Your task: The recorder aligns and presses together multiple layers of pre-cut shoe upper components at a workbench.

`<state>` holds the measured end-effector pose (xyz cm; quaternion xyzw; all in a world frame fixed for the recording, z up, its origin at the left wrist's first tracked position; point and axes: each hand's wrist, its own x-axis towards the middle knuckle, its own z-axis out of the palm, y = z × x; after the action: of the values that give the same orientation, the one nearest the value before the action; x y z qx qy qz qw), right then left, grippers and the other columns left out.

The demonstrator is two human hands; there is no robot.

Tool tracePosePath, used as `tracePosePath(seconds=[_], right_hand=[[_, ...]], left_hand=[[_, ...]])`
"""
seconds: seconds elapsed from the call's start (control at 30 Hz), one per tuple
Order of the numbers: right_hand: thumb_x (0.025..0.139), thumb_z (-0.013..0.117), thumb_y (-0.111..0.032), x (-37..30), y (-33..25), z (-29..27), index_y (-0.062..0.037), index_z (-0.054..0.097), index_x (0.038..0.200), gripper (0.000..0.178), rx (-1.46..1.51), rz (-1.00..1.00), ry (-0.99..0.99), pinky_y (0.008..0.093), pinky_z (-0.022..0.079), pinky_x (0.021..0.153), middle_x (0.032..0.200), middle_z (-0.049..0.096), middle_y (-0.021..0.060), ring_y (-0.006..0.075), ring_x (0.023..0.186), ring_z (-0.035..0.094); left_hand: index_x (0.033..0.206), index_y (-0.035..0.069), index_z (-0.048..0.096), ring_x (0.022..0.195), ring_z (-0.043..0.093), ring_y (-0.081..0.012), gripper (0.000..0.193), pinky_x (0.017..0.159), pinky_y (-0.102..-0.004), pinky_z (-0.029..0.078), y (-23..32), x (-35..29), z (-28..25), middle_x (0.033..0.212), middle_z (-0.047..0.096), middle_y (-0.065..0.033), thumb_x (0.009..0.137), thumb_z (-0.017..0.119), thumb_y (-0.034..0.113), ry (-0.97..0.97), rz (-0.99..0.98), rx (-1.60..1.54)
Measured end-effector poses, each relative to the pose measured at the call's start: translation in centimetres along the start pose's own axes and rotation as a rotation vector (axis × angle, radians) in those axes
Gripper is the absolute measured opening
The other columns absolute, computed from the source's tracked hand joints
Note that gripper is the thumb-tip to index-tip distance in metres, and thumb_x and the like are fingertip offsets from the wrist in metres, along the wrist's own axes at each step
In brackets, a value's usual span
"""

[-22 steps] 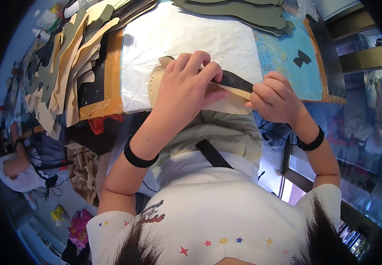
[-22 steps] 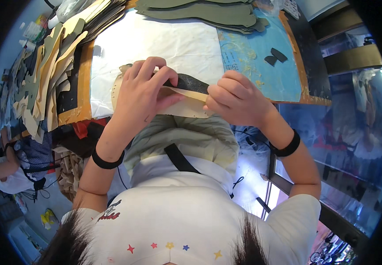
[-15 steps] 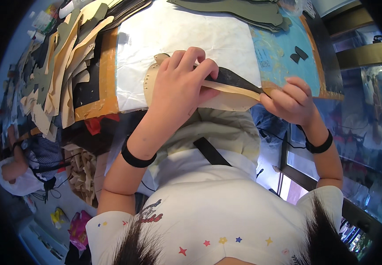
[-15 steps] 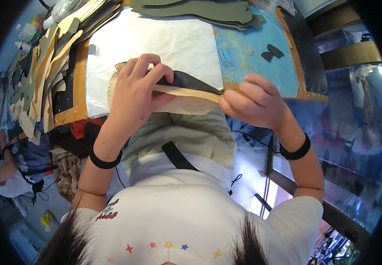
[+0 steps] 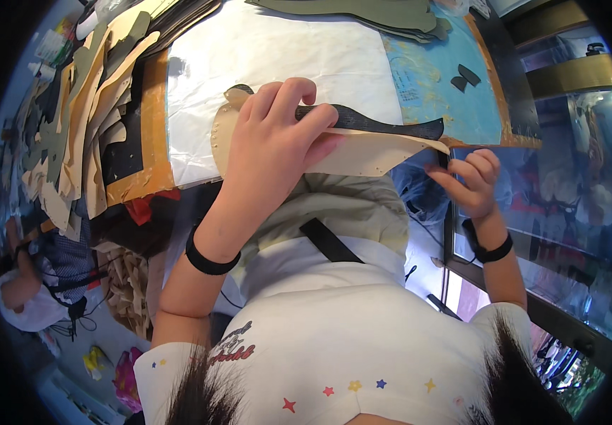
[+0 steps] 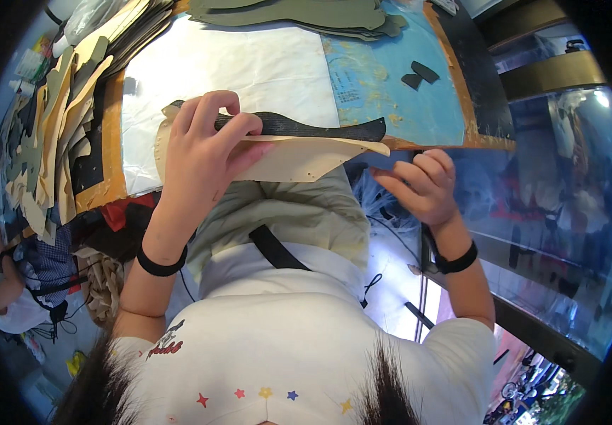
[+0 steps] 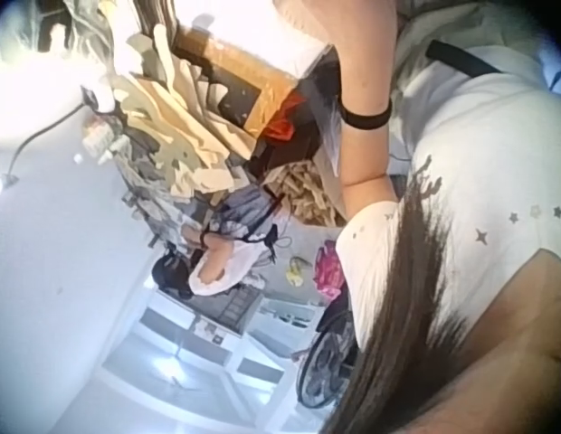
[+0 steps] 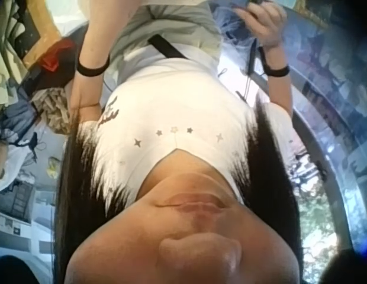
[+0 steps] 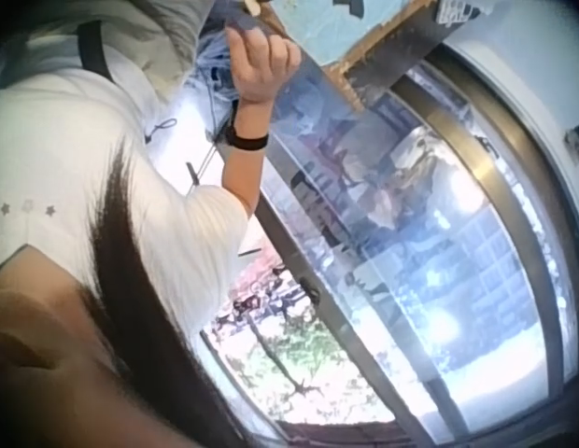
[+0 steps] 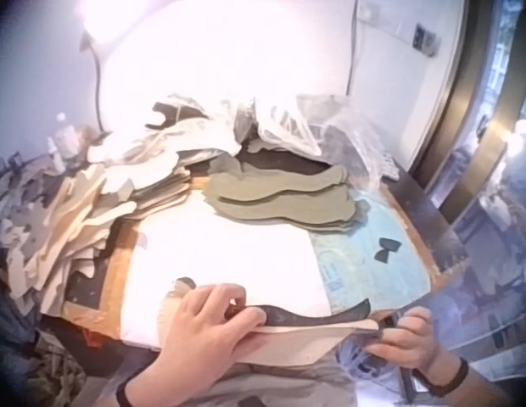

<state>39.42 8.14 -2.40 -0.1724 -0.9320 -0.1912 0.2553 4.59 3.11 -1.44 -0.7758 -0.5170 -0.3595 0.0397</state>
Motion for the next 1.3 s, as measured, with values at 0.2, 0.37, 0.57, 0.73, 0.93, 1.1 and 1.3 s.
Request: tracePosePath(seconds=[0.2,0.37,0.57,0.73,0.93,1.1,1.3], right_hand=[[0.079,0.089,-0.021,3.0,-4.3,-0.1,-0.0135,0.078,0.104,0.028,0.215,0.406,0.185,0.0401,0.047,0.097,0.109,0.065,0.0035,0.0256,0.104,0.058],[0.073,0.089,-0.017,6.8,-3.0,0.9,-0.0101,0.075,0.099,0.031,0.203,0.562,-0.019,0.0397,0.046,0.099,0.104,0.069,0.0046,0.0267,0.105,0.063],[0.08,0.078,-0.006,5.2,-3.5,1.9,-0.011,0.073,0.094,0.016,0.114,0.333,0.024,0.0439,0.055,0.095,0.105,0.069,0.0055,0.0275,0.104,0.068],[0.083,0.077,-0.007,3.2,-4.5,3.4,-0.0088,0.072,0.092,0.01,0.212,0.338,0.09,0.0473,0.056,0.102,0.12,0.068,0.0089,0.0311,0.113,0.071],[0.088,0.079,-0.021,3.9,-4.7,2.2,-0.0067,0.072,0.09,0.016,0.318,0.38,0.03,0.0508,0.056,0.103,0.125,0.066,0.0128,0.0361,0.12,0.067],[0.11,0.045,-0.043,3.0,-4.9,2.0,-0.0035,0.069,0.095,0.049,1.029,0.898,0.831,0.0504,0.039,0.116,0.13,0.063,0.0168,0.0334,0.129,0.056],[0.098,0.062,-0.008,10.9,-7.9,-2.2,-0.0038,0.07,0.117,0.022,0.305,0.494,0.081,0.0458,0.05,0.099,0.122,0.066,0.0108,0.0298,0.111,0.065]], left_hand=[[0.094,0.021,0.064,0.101,0.059,-0.0186,0.024,0.091,-0.0352,0.045,0.9,-0.2,0.3,0.103,0.058,0.0033,0.074,0.072,0.011,0.013,0.117,0.156],[0.1,0.02,0.07,0.108,0.058,-0.0192,0.029,0.098,-0.0376,0.042,1.4,-0.7,0.0,0.108,0.065,0.0052,0.073,0.077,0.014,-0.044,0.095,0.161],[0.099,0.013,0.066,0.11,0.061,-0.0232,0.021,0.094,-0.0392,0.05,1.3,-0.4,0.6,0.114,0.066,0.0008,0.079,0.071,0.011,-0.082,0.123,0.061],[0.101,0.01,0.069,0.108,0.063,-0.0249,0.021,0.089,-0.0381,0.054,1.1,-0.5,0.1,0.114,0.066,-0.0033,0.08,0.072,0.009,-0.127,0.173,0.083],[0.103,0.01,0.08,0.103,0.064,-0.0236,0.033,0.083,-0.0362,0.056,-0.2,-2.6,0.3,0.107,0.066,-0.0053,0.07,0.08,0.01,0.132,0.429,0.186],[0.101,0.006,0.08,0.086,0.068,-0.0193,0.029,0.072,-0.0296,0.057,0.7,-2.9,0.3,0.102,0.067,-0.0034,0.072,0.082,0.008,0.09,0.284,0.066],[0.116,0.002,0.075,0.084,0.071,-0.0199,0.038,0.067,-0.029,0.057,1.3,-3.5,-1.1,0.098,0.072,-0.0055,0.079,0.083,0.009,0.063,0.163,0.006]])
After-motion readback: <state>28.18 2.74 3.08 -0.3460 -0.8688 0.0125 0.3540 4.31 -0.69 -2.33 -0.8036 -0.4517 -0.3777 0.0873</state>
